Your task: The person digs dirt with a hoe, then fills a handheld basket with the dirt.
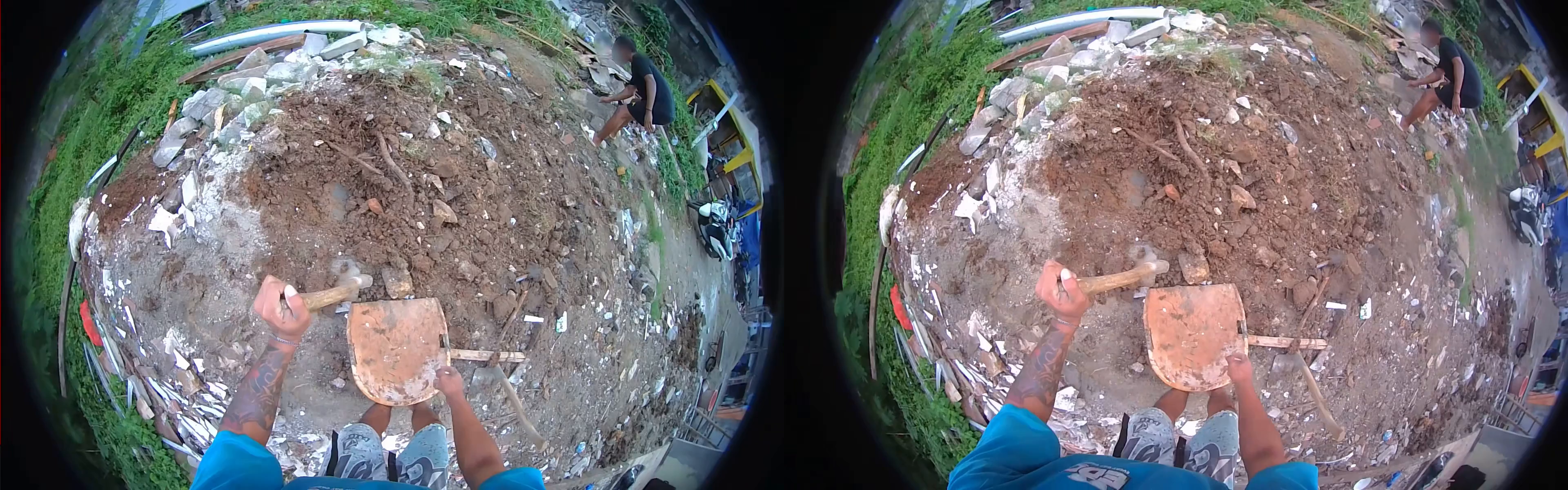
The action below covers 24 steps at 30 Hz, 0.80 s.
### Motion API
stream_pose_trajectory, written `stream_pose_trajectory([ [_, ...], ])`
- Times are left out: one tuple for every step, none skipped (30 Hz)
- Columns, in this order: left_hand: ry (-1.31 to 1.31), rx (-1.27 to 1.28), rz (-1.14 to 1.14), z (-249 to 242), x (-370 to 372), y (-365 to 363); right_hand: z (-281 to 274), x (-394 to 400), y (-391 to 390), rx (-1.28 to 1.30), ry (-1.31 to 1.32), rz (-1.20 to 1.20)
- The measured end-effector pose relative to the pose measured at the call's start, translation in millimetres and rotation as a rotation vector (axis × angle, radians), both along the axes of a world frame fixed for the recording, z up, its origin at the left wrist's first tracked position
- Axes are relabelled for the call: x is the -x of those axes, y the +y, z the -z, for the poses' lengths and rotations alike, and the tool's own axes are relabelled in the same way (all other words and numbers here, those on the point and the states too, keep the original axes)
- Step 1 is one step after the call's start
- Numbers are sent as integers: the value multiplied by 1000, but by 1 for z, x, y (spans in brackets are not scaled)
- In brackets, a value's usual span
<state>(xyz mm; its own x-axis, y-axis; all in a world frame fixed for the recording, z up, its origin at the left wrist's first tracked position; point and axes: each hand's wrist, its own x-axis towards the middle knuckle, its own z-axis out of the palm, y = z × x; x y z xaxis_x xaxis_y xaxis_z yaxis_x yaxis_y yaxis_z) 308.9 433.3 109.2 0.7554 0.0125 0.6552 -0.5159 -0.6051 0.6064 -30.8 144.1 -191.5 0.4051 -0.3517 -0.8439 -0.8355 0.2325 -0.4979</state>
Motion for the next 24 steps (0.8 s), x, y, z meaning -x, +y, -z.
stream_pose_trajectory([
  [-4, -4, 22, 5, 19, 7, -5, -7, -1, -46, -17, 91],
  [10, -17, 21, 7, 36, 11, -31, -23, 8, -96, -32, 179],
  [24, -33, 19, 8, 52, 15, -54, -42, 21, -150, -46, 267],
  [40, -30, 0, 13, 67, 19, -66, -61, 40, -190, -53, 200],
  [56, -22, -20, 19, 81, 23, -74, -80, 59, -226, -59, 130],
  [70, -21, -19, 20, 87, 30, -81, -101, 82, -294, -66, 67],
  [77, -25, -15, 20, 95, 35, -86, -120, 104, -368, -78, 6],
  [87, -29, -8, 21, 101, 40, -100, -145, 123, -459, -84, -31],
  [98, -28, -15, 22, 108, 45, -117, -169, 141, -552, -79, -64],
  [110, -26, -19, 24, 114, 48, -126, -190, 157, -593, -114, -91],
  [122, -23, -20, 27, 120, 51, -130, -209, 167, -633, -150, -113],
  [144, -41, -31, 30, 125, 55, -128, -226, 168, -508, -124, -260],
  [161, -44, -33, 31, 129, 57, -122, -238, 168, -384, -97, -405],
  [180, -45, -33, 30, 132, 59, -115, -246, 165, -257, -68, -550],
  [193, -44, -35, 30, 132, 59, -104, -251, 155, -130, -83, -646],
  [230, -35, -54, 30, 133, 58, -90, -260, 139, -1, -101, -745],
  [250, -28, -63, 30, 133, 58, -74, -274, 119, 126, -126, -844],
  [276, -23, -72, 29, 133, 57, -59, -293, 97, 181, -146, -861],
  [306, -20, -81, 28, 134, 56, -43, -317, 72, 233, -164, -878],
  [336, -9, -93, 25, 134, 54, -22, -345, 47, 256, -190, -852],
  [368, 5, -103, 23, 134, 52, -3, -378, 23, 281, -215, -825],
  [400, 19, -109, 24, 136, 51, 11, -416, 3, 354, -225, -801],
  [431, 33, -113, 25, 137, 51, 27, -460, -13, 429, -237, -775],
  [442, 17, -92, 24, 135, 51, 23, -505, -21, 553, -237, -828],
])
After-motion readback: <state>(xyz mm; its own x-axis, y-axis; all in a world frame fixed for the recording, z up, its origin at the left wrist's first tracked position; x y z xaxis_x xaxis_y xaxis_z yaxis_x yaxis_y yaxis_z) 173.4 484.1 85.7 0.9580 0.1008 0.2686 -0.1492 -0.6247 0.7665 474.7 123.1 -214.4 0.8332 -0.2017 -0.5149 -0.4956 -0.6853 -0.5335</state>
